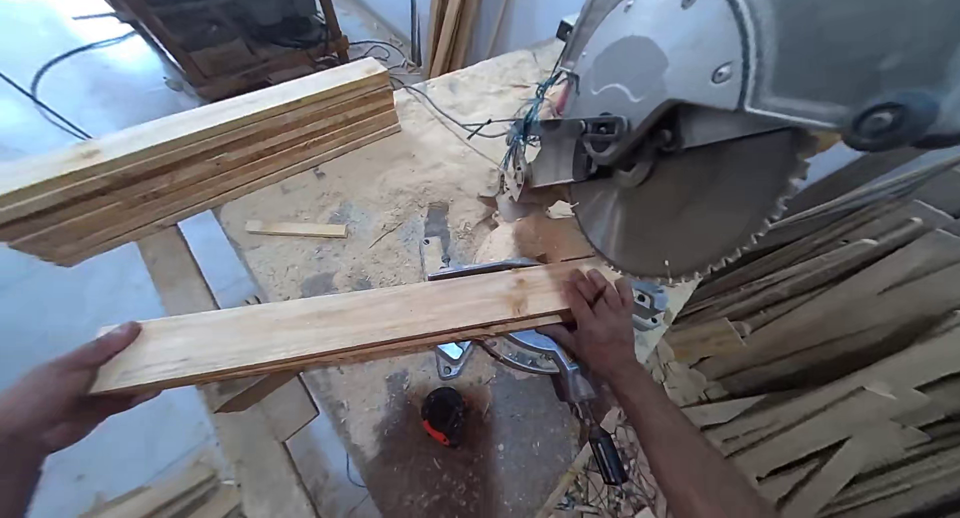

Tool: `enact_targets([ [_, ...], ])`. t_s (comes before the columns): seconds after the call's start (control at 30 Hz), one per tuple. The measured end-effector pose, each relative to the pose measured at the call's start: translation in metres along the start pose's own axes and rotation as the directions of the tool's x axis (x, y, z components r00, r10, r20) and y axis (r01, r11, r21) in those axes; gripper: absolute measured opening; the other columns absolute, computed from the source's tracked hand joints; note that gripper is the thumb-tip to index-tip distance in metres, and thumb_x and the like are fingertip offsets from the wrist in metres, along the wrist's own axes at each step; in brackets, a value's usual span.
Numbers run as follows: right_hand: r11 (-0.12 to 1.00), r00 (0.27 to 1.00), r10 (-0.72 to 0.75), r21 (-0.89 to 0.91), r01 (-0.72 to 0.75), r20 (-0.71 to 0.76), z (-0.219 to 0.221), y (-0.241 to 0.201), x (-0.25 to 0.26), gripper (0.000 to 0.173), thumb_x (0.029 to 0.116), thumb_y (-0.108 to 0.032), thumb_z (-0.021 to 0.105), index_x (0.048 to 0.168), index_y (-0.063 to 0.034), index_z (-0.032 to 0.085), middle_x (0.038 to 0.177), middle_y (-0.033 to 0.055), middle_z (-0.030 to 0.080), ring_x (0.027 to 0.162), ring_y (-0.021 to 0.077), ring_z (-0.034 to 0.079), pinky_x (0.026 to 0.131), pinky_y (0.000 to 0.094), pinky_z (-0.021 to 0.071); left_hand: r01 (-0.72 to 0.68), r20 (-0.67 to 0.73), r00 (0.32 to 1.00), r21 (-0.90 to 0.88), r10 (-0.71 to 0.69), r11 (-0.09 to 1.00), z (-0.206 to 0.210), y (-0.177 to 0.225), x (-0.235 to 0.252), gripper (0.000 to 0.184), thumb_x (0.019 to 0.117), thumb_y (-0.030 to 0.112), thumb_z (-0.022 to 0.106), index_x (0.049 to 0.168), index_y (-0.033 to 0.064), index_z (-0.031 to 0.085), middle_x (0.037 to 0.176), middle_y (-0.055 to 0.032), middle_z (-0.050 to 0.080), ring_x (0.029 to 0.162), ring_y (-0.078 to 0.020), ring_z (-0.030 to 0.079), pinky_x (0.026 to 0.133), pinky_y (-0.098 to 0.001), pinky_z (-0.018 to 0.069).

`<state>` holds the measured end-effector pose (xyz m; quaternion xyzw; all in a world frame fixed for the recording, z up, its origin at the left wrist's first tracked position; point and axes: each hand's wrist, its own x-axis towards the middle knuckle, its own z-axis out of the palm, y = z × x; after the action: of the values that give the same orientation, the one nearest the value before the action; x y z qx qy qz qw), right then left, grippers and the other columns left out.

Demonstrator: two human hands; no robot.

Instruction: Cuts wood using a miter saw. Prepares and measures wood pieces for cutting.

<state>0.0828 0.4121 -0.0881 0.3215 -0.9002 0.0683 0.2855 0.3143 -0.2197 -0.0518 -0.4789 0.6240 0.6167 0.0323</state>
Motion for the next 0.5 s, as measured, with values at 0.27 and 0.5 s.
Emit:
enact_targets([
  [0.27,0.998,0.996,-0.034,0.057,0.039,-0.088,0.017,0.014,0.015,0.07,0.0826,-0.074,0.067,0.122,-0.0163,0.068,0.142,0.0057,0.063,0.135,0.0288,0.055,0.112,0.0553,0.0386,-0.021,0.043,0.999,-0.033,0.022,0.999,-0.001,-0.005,0.008,0.057,0.1025,0.064,0.037,0.129,0.0193,0.061,0.108,-0.008,0.071,0.086,-0.021,0.072,0.068,-0.041,0.0612],
  [0.5,0.772,0.813,0.582,0.302,-0.559,0.018,-0.029,-0.01,0.002,0.107,0.0767,-0.072,0.072,0.15,0.0009,0.045,0.154,0.0264,0.045,0.143,0.0413,0.043,0.117,0.0588,0.0352,-0.125,-0.301,0.934,0.231,0.193,0.965,0.034,0.008,-0.037,0.062,0.1054,0.056,0.045,0.132,0.0007,0.057,0.115,-0.0168,0.065,0.093,-0.023,0.066,0.081,-0.0464,0.056],
])
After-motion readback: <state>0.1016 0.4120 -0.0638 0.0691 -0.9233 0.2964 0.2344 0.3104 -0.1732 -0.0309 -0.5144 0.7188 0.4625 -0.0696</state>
